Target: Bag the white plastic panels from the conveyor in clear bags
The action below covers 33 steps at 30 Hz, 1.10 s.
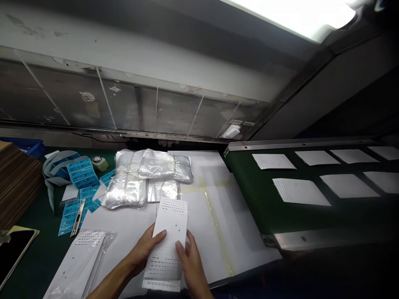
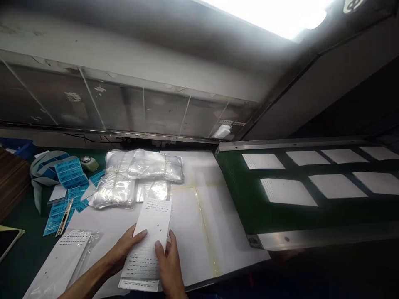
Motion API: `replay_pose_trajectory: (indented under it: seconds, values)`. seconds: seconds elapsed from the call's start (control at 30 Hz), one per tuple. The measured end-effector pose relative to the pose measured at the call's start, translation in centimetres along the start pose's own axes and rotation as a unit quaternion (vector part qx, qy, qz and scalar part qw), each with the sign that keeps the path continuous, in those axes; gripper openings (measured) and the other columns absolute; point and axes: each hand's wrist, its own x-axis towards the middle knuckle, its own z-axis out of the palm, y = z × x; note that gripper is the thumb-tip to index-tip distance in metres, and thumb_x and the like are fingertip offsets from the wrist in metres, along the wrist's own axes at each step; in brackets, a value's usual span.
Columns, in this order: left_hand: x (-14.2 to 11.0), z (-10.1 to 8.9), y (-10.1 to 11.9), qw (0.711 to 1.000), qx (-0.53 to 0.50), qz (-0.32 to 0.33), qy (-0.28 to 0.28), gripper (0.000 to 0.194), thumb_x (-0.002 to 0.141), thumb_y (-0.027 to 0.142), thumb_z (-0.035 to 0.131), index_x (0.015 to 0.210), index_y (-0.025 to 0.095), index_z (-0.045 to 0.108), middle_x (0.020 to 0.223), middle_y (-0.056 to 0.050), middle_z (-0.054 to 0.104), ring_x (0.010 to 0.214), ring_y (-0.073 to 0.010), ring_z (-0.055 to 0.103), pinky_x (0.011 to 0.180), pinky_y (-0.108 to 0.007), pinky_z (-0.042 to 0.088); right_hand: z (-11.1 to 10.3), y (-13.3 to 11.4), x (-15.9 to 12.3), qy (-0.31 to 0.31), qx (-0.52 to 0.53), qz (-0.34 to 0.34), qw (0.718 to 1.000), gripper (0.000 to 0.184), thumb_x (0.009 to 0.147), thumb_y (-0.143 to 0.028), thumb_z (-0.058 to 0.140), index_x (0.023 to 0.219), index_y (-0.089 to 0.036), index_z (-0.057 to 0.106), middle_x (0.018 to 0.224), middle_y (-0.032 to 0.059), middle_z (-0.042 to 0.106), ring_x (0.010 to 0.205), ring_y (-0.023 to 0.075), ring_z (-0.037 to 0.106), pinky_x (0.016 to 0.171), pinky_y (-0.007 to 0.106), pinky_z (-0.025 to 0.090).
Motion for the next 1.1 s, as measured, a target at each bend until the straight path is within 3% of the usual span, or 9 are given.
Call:
replay_pose_trajectory:
  seconds: [0.1, 0.2, 0.37, 0.47, 0.6, 0.77, 0.93, 1.0, 1.1]
  values:
    - [0.0, 0.5, -1.7, 0.984, 0.139, 0.08, 0.072, 0.058, 0.079, 0.044, 0.058, 0.128, 0.018, 0.041, 0.122, -0.013, 0.057, 0.112, -0.0302, 0.053, 0.096, -0.044, 0.041, 0.4, 0.8, -0.4, 0.023, -0.056, -0.075, 0.995, 0.071, 0.082, -0.05, 0.053, 0.14, -0.025, 0.022, 0.141, 0.0061, 0.04, 0.129, 0.0226, 0.038, 0.103, 0.034, 0.037]
    - [-0.2, -0.5, -3.4, 0.947, 0.276, 0.122, 0.108, 0.054, 0.078, 0.046, 0.057, 0.124, 0.019, 0.044, 0.117, -0.012, 0.059, 0.111, -0.0306, 0.052, 0.095, -0.044, 0.041, -0.9, 1.8, -0.1, 0.012, -0.121, -0.129, 0.984, 0.069, 0.083, -0.044, 0.054, 0.142, -0.028, 0.02, 0.146, 0.0025, 0.033, 0.133, 0.0215, 0.03, 0.106, 0.031, 0.032]
    - [-0.3, -3.0, -6.1, 0.902, 0.394, 0.153, 0.083, 0.055, 0.072, 0.041, 0.061, 0.122, 0.025, 0.045, 0.126, -0.01, 0.051, 0.113, -0.0305, 0.049, 0.093, -0.04, 0.042, -3.4, 5.6, 2.1, 0.012, -0.198, -0.085, 0.977, 0.076, 0.074, -0.042, 0.065, 0.139, -0.023, 0.029, 0.137, 0.0096, 0.044, 0.123, 0.0274, 0.043, 0.1, 0.035, 0.037]
    - [0.0, -3.5, -6.9, 0.906, 0.394, 0.132, 0.074, 0.059, 0.072, 0.04, 0.061, 0.125, 0.024, 0.042, 0.129, -0.011, 0.049, 0.114, -0.0307, 0.049, 0.093, -0.04, 0.043, -3.8, 6.6, 3.1, 0.004, -0.186, -0.072, 0.98, 0.081, 0.071, -0.04, 0.068, 0.139, -0.024, 0.027, 0.136, 0.0091, 0.044, 0.115, 0.0276, 0.049, 0.094, 0.035, 0.041]
    - [0.9, -3.1, -7.5, 0.917, 0.347, 0.152, 0.124, 0.058, 0.076, 0.044, 0.058, 0.127, 0.024, 0.039, 0.132, -0.011, 0.046, 0.112, -0.0298, 0.05, 0.091, -0.039, 0.044, -3.7, 6.8, 3.7, -0.032, -0.18, -0.143, 0.973, 0.083, 0.072, -0.035, 0.068, 0.141, -0.024, 0.022, 0.133, 0.0084, 0.046, 0.115, 0.0251, 0.049, 0.095, 0.033, 0.04]
    - [2.5, -2.2, -8.3, 0.921, 0.293, 0.204, 0.155, 0.06, 0.079, 0.042, 0.058, 0.131, 0.024, 0.033, 0.13, -0.009, 0.048, 0.123, -0.027, 0.042, 0.102, -0.038, 0.034, -3.2, 7.6, 4.3, 0.029, -0.184, -0.163, 0.969, 0.066, 0.08, -0.041, 0.059, 0.137, -0.024, 0.03, 0.136, 0.0075, 0.044, 0.126, 0.0239, 0.04, 0.102, 0.032, 0.035]
    - [3.9, -1.4, -8.8, 0.953, 0.227, 0.087, 0.183, 0.062, 0.083, 0.051, 0.049, 0.133, 0.019, 0.032, 0.122, -0.013, 0.057, 0.111, -0.026, 0.055, 0.091, -0.038, 0.046, -4.0, 6.8, 4.4, 0.013, -0.173, -0.171, 0.97, 0.064, 0.084, -0.04, 0.054, 0.141, -0.029, 0.027, 0.143, 0.0038, 0.038, 0.13, 0.0237, 0.036, 0.106, 0.035, 0.031]
    - [4.8, -1.6, -8.3, 0.919, 0.354, 0.075, 0.154, 0.058, 0.087, 0.052, 0.038, 0.13, 0.013, 0.039, 0.112, -0.015, 0.063, 0.1, -0.0262, 0.061, 0.081, -0.037, 0.05, -5.0, 6.2, 4.2, 0.007, -0.134, -0.136, 0.982, 0.065, 0.082, -0.042, 0.057, 0.14, -0.029, 0.03, 0.139, 0.0032, 0.044, 0.126, 0.0244, 0.041, 0.104, 0.037, 0.034]
    - [7.3, -2.2, -6.5, 0.824, 0.539, 0.115, 0.133, 0.058, 0.091, 0.05, 0.029, 0.134, 0.011, 0.033, 0.115, -0.018, 0.06, 0.103, -0.0281, 0.059, 0.083, -0.041, 0.048, -7.2, 5.5, 3.9, 0.051, -0.011, -0.065, 0.996, 0.072, 0.078, -0.048, 0.06, 0.14, -0.026, 0.03, 0.135, 0.0057, 0.049, 0.121, 0.0267, 0.047, 0.1, 0.039, 0.038]
